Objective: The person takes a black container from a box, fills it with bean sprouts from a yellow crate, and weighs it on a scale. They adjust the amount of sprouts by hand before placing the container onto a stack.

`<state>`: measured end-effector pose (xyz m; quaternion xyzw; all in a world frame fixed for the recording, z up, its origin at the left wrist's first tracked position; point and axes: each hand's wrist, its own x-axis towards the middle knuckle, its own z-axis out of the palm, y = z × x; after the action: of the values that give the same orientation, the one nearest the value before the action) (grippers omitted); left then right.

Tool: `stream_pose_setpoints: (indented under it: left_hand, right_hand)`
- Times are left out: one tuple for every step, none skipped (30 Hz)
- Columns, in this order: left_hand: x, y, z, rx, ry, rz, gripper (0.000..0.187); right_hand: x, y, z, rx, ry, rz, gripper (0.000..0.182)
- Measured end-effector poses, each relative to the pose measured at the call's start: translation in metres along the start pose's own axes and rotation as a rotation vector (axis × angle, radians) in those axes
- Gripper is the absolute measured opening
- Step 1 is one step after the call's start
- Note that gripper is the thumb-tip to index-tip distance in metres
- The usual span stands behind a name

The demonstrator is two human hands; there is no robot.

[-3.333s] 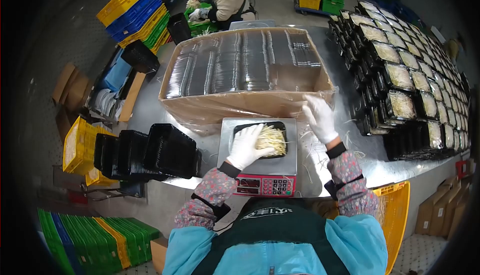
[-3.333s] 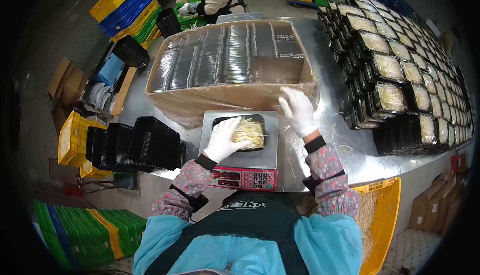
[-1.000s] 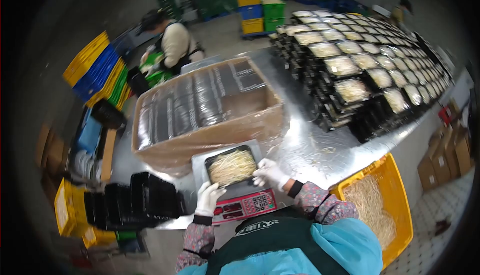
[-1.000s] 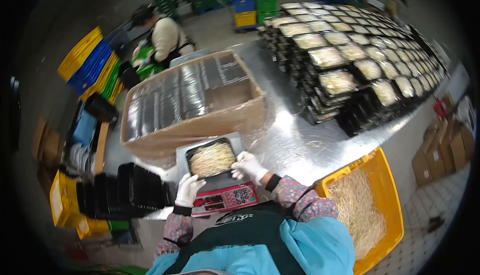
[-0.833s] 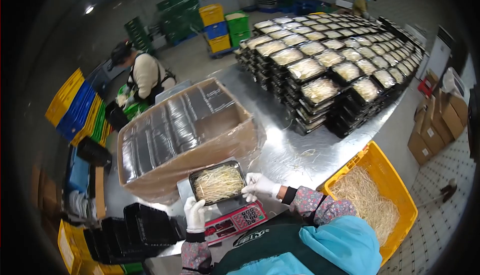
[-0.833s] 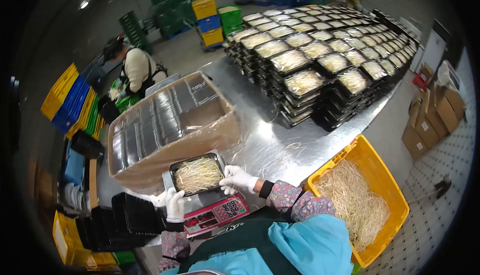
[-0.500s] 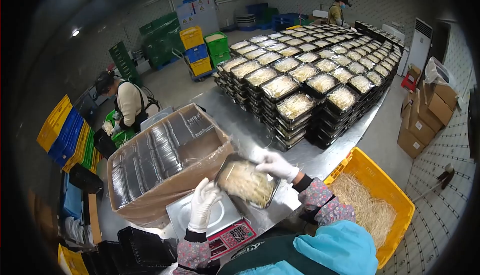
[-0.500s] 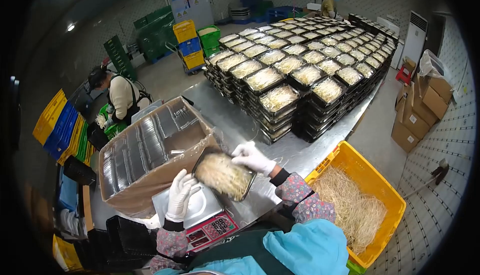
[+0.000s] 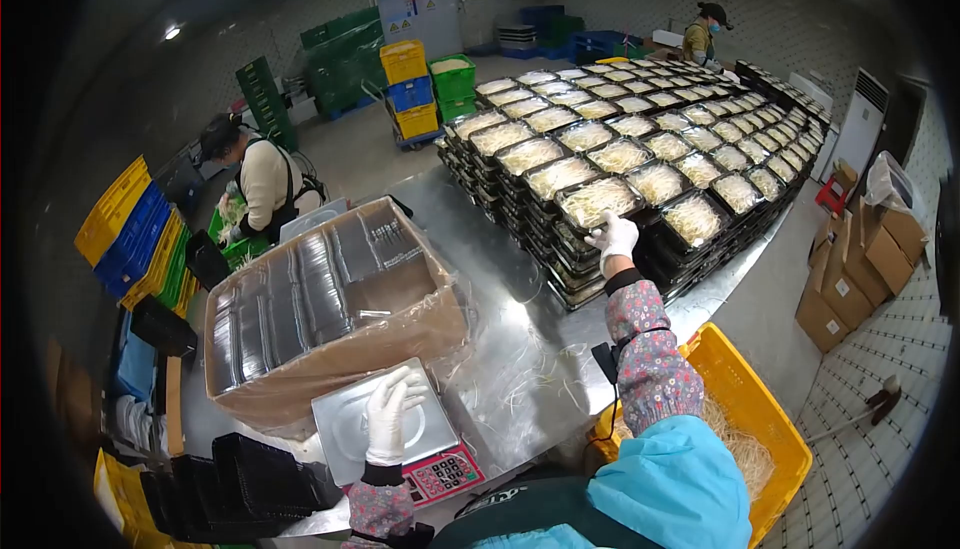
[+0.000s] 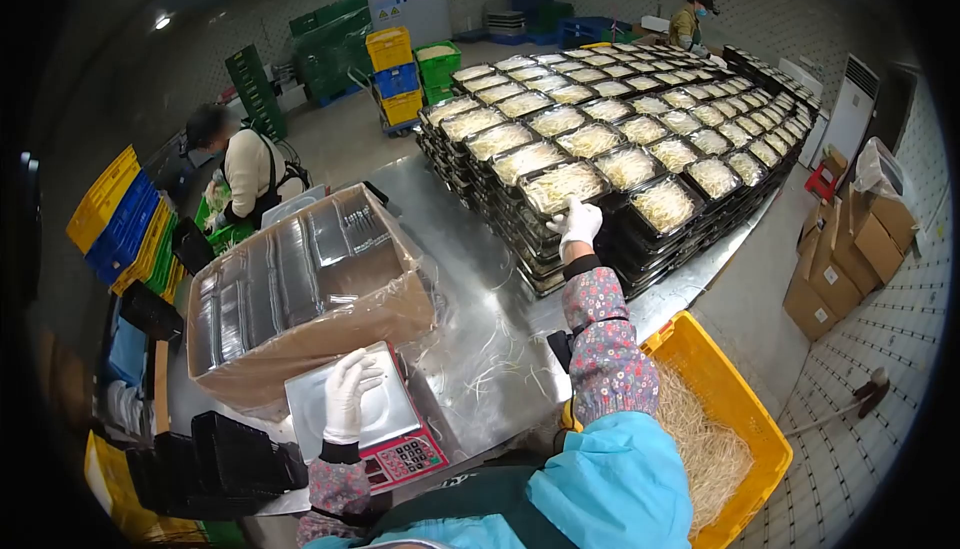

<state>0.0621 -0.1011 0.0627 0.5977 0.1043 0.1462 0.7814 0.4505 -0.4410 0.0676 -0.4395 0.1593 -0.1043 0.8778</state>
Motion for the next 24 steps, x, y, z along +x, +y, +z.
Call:
stream_pose_setpoints:
  left_hand:
    - [-0.002, 0.001, -0.009, 0.007, 0.057, -0.005, 0.035]
    - [-0.008, 0.004, -0.019, 0.005, 0.118, 0.019, 0.035]
    - [-0.017, 0.010, -0.030, 0.001, 0.180, 0.044, 0.035]
    - [-0.025, 0.013, -0.047, 0.070, 0.292, 0.073, 0.034]
    - [-0.036, 0.030, -0.053, 0.253, 0.443, 0.163, 0.035]
    - [-0.041, 0.011, -0.101, 0.586, 0.588, 0.363, 0.038]
    - [-0.054, 0.027, -0.110, 0.761, 0.778, 0.472, 0.042]
    - [-0.073, 0.041, -0.130, 0.885, 0.891, 0.561, 0.046]
    - [-0.093, 0.058, -0.147, 1.317, 1.078, 0.515, 0.052]
    - [-0.109, 0.065, -0.172, 1.498, 1.231, 0.495, 0.057]
    - [-0.126, 0.070, -0.196, 1.641, 1.372, 0.365, 0.058]
    - [-0.137, 0.071, -0.215, 1.740, 1.417, 0.231, 0.055]
    - [-0.148, 0.071, -0.232, 1.836, 1.458, 0.094, 0.054]
    - [-0.157, 0.072, -0.252, 1.693, 1.238, 0.002, 0.051]
    - [-0.167, 0.070, -0.269, 1.542, 1.018, -0.084, 0.049]
    - [-0.169, 0.057, -0.274, 1.813, 0.909, -0.191, 0.043]
    - [-0.169, 0.048, -0.283, 1.757, 0.942, -0.125, 0.039]
    - [-0.169, 0.050, -0.287, 1.695, 0.941, -0.150, 0.037]
    - [-0.170, 0.054, -0.292, 1.633, 0.942, -0.181, 0.035]
    - [-0.173, 0.055, -0.294, 1.634, 0.937, -0.188, 0.035]
    - [-0.176, 0.058, -0.295, 1.616, 1.002, -0.130, 0.031]
    - [-0.177, 0.063, -0.295, 1.601, 1.063, -0.067, 0.027]
    - [-0.179, 0.071, -0.294, 1.613, 1.055, -0.065, 0.027]
    - [-0.182, 0.082, -0.287, 1.606, 1.079, -0.064, 0.024]
  right_hand:
    - [0.004, 0.000, -0.006, -0.013, -0.082, 0.011, 0.035]
    - [0.007, 0.002, -0.010, -0.038, -0.072, 0.035, 0.040]
    - [0.002, -0.002, -0.013, -0.063, -0.062, 0.056, 0.046]
    - [-0.011, -0.008, -0.020, -0.108, -0.121, 0.065, 0.071]
    - [-0.028, -0.017, -0.025, -0.137, -0.137, 0.060, 0.077]
    - [-0.035, -0.016, -0.035, -0.098, -0.132, 0.052, 0.067]
    - [-0.040, -0.015, -0.047, -0.059, -0.128, 0.046, 0.057]
    - [-0.046, -0.010, -0.061, -0.092, -0.136, 0.035, 0.053]
    - [-0.051, -0.005, -0.076, -0.121, -0.140, 0.023, 0.049]
    - [-0.061, -0.003, -0.089, -0.151, -0.145, 0.013, 0.041]
    - [-0.064, 0.002, -0.100, -0.164, -0.143, -0.010, 0.032]
    - [-0.071, 0.004, -0.105, -0.198, -0.130, -0.039, 0.030]
    - [-0.079, 0.005, -0.108, -0.230, -0.116, -0.069, 0.028]
    - [-0.088, 0.005, -0.107, -0.240, -0.115, -0.069, 0.026]
    - [-0.095, 0.009, -0.108, -0.237, -0.106, -0.069, 0.026]
    - [-0.104, 0.013, -0.109, -0.258, -0.143, -0.064, 0.026]
    - [-0.111, 0.016, -0.109, -0.280, -0.180, -0.061, 0.026]
    - [-0.125, 0.015, -0.104, -0.317, -0.187, -0.042, 0.025]
    - [-0.136, 0.017, -0.103, -0.359, -0.203, -0.031, 0.022]
    - [-0.144, 0.020, -0.105, -0.382, -0.220, -0.037, 0.021]
    - [-0.153, 0.025, -0.107, -0.403, -0.237, -0.040, 0.019]
    - [-0.162, 0.030, -0.110, -0.403, -0.231, -0.033, 0.019]
    - [-0.171, 0.033, -0.116, -0.405, -0.246, -0.035, 0.018]
    - [-0.179, 0.036, -0.122, -0.407, -0.259, -0.038, 0.016]
